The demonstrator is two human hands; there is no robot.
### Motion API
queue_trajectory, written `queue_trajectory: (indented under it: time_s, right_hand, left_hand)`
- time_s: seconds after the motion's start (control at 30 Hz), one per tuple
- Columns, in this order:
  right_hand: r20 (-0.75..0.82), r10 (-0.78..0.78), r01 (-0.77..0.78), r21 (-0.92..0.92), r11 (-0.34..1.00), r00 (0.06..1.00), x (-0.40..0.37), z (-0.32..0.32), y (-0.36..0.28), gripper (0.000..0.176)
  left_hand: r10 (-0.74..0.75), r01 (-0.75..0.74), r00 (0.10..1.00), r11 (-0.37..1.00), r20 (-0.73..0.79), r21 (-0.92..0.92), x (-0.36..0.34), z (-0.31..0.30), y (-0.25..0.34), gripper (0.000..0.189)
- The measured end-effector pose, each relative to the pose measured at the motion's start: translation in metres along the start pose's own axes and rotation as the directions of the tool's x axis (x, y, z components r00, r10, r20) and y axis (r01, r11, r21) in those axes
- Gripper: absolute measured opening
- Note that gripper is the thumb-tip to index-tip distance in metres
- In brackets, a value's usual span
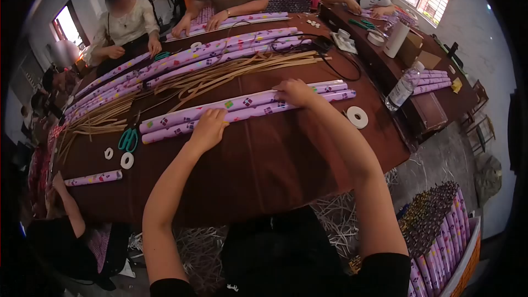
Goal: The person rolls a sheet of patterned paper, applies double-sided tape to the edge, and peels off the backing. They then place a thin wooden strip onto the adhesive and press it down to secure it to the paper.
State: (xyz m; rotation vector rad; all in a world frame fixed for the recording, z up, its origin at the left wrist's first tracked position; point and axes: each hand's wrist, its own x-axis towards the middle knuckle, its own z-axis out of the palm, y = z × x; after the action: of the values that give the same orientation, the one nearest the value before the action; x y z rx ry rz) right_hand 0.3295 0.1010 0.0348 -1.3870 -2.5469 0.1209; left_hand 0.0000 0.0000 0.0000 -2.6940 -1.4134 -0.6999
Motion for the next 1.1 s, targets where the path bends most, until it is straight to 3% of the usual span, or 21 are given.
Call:
queue_trajectory:
  time_s: [0.07,0.13,0.2,0.27,0.3,0.4,0.53,0.6,0.7,0.73,0.8,0.87,0.9,1.0,1.07,1.1]
  right_hand:
    - [0.036,-0.113,0.108,0.12,0.987,0.993,0.004,0.0,0.011,0.039]
    - [0.083,-0.235,0.224,0.129,0.966,0.968,0.007,0.0,0.005,0.036]
    - [0.119,-0.217,0.199,0.15,0.968,0.969,0.014,-0.014,-0.003,0.035]
    - [0.255,-0.198,0.182,0.085,0.98,0.946,0.017,-0.023,-0.012,0.034]
    - [0.147,-0.215,0.219,-0.012,0.976,0.965,0.017,-0.019,-0.01,0.031]
    - [0.037,-0.267,0.27,-0.111,0.956,0.963,0.025,-0.009,-0.005,0.027]
    - [-0.064,-0.274,0.26,-0.175,0.95,0.96,0.034,0.003,-0.002,0.023]
    - [-0.083,-0.295,0.279,-0.162,0.946,0.952,0.034,0.003,0.0,0.029]
    - [-0.068,-0.239,0.218,-0.222,0.95,0.969,0.037,0.012,0.002,0.025]
    - [0.043,-0.17,0.175,-0.245,0.953,0.984,0.036,0.008,-0.002,0.037]
    - [-0.244,-0.245,0.155,-0.336,0.929,0.938,0.019,0.012,-0.007,0.053]
    - [-0.377,-0.181,0.096,-0.234,0.967,0.908,0.004,0.002,-0.018,0.063]
    - [-0.406,-0.158,0.095,-0.171,0.981,0.9,-0.008,-0.005,-0.023,0.054]
    - [-0.315,-0.172,0.164,-0.052,0.985,0.933,-0.071,-0.032,-0.03,0.032]
    - [-0.278,-0.264,0.253,-0.072,0.965,0.924,-0.113,-0.028,-0.026,0.036]
    - [-0.246,-0.338,0.283,-0.234,0.93,0.908,-0.131,-0.026,-0.029,0.044]
  left_hand:
    - [0.069,-0.067,0.996,0.997,-0.053,0.029,0.001,-0.003,0.009,0.037]
    - [0.055,-0.055,0.993,0.999,-0.108,0.002,-0.011,0.004,0.006,0.035]
    - [0.099,-0.101,0.987,0.995,-0.129,-0.007,-0.009,-0.003,0.002,0.034]
    - [0.085,-0.088,0.986,0.996,-0.143,-0.014,-0.013,-0.001,0.001,0.033]
    - [0.087,-0.088,0.987,0.996,-0.132,-0.002,-0.013,-0.001,0.002,0.032]
    - [0.104,-0.108,0.979,0.994,-0.176,-0.011,-0.02,-0.003,0.014,0.03]
    - [0.086,-0.09,0.994,0.994,-0.068,-0.067,-0.042,-0.008,0.04,0.034]
    - [0.052,-0.055,0.997,0.997,-0.06,-0.045,-0.054,-0.011,0.054,0.035]
    - [0.026,-0.026,0.997,1.0,-0.078,0.002,-0.064,-0.017,0.064,0.037]
    - [0.008,-0.005,0.996,0.999,-0.094,0.034,-0.065,-0.017,0.063,0.037]
    - [0.026,-0.017,0.99,0.998,-0.142,0.06,-0.065,-0.015,0.06,0.034]
    - [0.0,0.008,0.992,0.998,-0.13,0.054,-0.07,-0.02,0.059,0.035]
    - [-0.011,0.018,0.992,0.998,-0.124,0.055,-0.076,-0.022,0.057,0.035]
    - [-0.039,0.043,0.994,0.998,-0.1,0.034,-0.097,-0.033,0.054,0.035]
    - [-0.029,0.031,0.993,0.999,-0.116,0.017,-0.113,-0.039,0.055,0.036]
    - [-0.029,0.03,0.995,1.0,-0.091,0.009,-0.119,-0.044,0.058,0.037]
